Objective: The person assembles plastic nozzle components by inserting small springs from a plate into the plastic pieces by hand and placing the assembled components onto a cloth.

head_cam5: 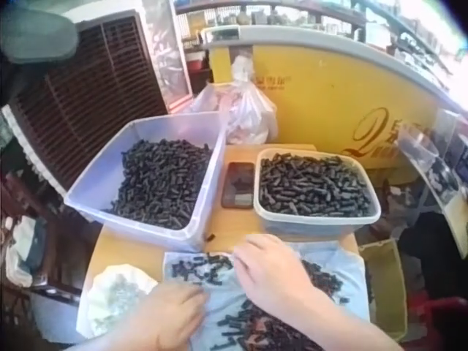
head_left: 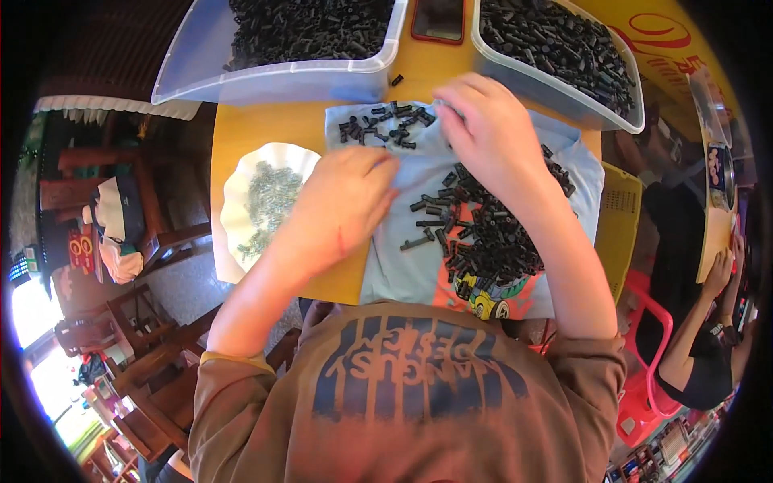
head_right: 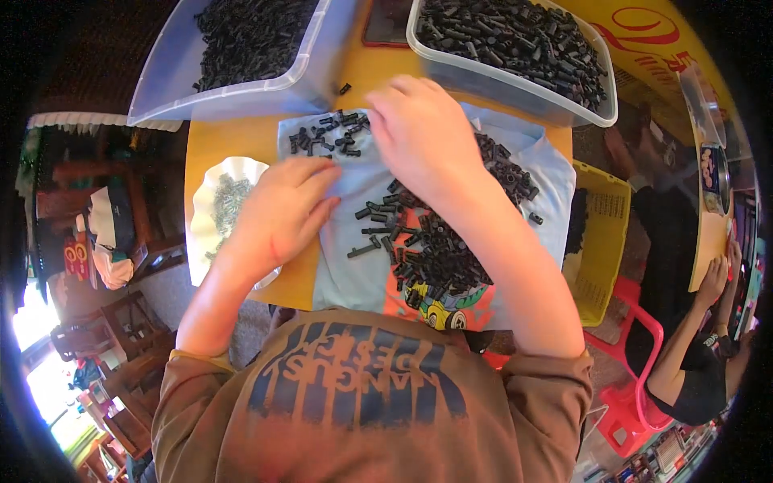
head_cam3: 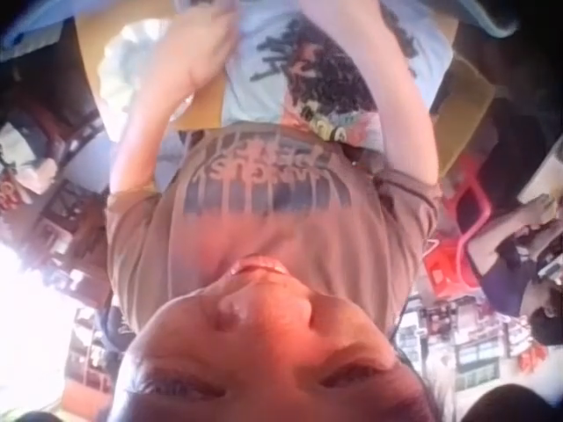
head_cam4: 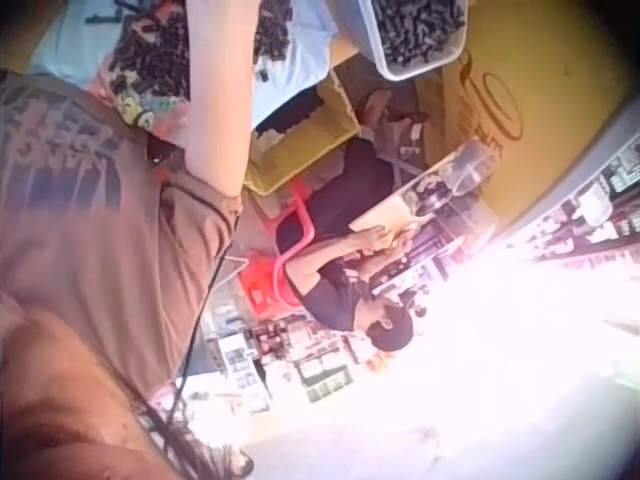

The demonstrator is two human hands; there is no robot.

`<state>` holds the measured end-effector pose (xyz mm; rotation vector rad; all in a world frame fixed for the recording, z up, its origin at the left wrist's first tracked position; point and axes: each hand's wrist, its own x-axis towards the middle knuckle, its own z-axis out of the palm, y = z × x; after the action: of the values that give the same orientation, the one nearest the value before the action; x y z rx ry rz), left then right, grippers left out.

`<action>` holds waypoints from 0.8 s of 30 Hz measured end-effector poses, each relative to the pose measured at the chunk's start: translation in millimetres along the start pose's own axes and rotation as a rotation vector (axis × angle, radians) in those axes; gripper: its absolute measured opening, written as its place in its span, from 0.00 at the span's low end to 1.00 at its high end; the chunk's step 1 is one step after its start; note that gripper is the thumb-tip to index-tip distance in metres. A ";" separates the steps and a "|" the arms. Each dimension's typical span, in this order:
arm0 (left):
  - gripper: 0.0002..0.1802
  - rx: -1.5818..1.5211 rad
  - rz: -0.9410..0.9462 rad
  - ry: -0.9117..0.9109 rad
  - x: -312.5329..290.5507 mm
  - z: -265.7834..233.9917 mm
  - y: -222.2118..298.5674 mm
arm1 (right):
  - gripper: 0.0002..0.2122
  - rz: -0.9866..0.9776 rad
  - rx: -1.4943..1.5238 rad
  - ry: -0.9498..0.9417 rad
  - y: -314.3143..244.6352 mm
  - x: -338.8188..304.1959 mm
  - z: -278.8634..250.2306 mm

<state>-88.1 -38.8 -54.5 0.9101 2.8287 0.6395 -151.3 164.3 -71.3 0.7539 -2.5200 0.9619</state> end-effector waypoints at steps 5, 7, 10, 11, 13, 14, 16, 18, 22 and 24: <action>0.15 -0.069 -0.004 0.088 -16.8 -11.2 5.0 | 0.05 0.105 -0.154 -0.202 25.0 36.8 53.8; 0.15 -0.083 -0.035 0.132 -26.9 -15.1 3.0 | 0.05 -0.023 -0.096 -0.093 32.2 40.8 63.4; 0.13 -0.104 -0.096 0.218 -43.3 -15.5 -5.4 | 0.07 -0.038 -0.016 -0.089 34.9 40.4 66.4; 0.11 -0.095 -0.108 0.288 -47.9 -13.5 -8.7 | 0.07 -0.068 -0.035 -0.094 35.2 40.3 66.1; 0.10 -0.092 -0.127 0.354 -54.6 -11.3 -13.9 | 0.07 -0.053 -0.071 -0.110 32.4 41.1 68.1; 0.10 -0.096 -0.144 0.381 -56.8 -11.2 -16.0 | 0.07 -0.039 -0.111 -0.115 31.4 41.7 68.4; 0.11 -0.106 -0.166 0.404 -58.7 -10.5 -18.4 | 0.06 -0.025 -0.135 -0.137 31.5 43.4 67.2; 0.11 -0.092 -0.167 0.425 -57.6 -10.0 -21.7 | 0.06 -0.016 -0.172 -0.192 31.2 41.8 62.9; 0.11 -0.086 -0.194 0.421 -59.6 -12.7 -26.6 | 0.04 -0.047 -0.114 -0.169 2.2 25.6 37.4; 0.10 -0.066 -0.183 0.441 -58.1 -11.4 -31.5 | 0.04 -0.063 -0.055 -0.204 -9.1 13.2 30.3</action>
<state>-60.0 -99.6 -59.3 0.5420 3.1924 1.0082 -160.2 132.9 -81.9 0.9517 -2.6649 0.8284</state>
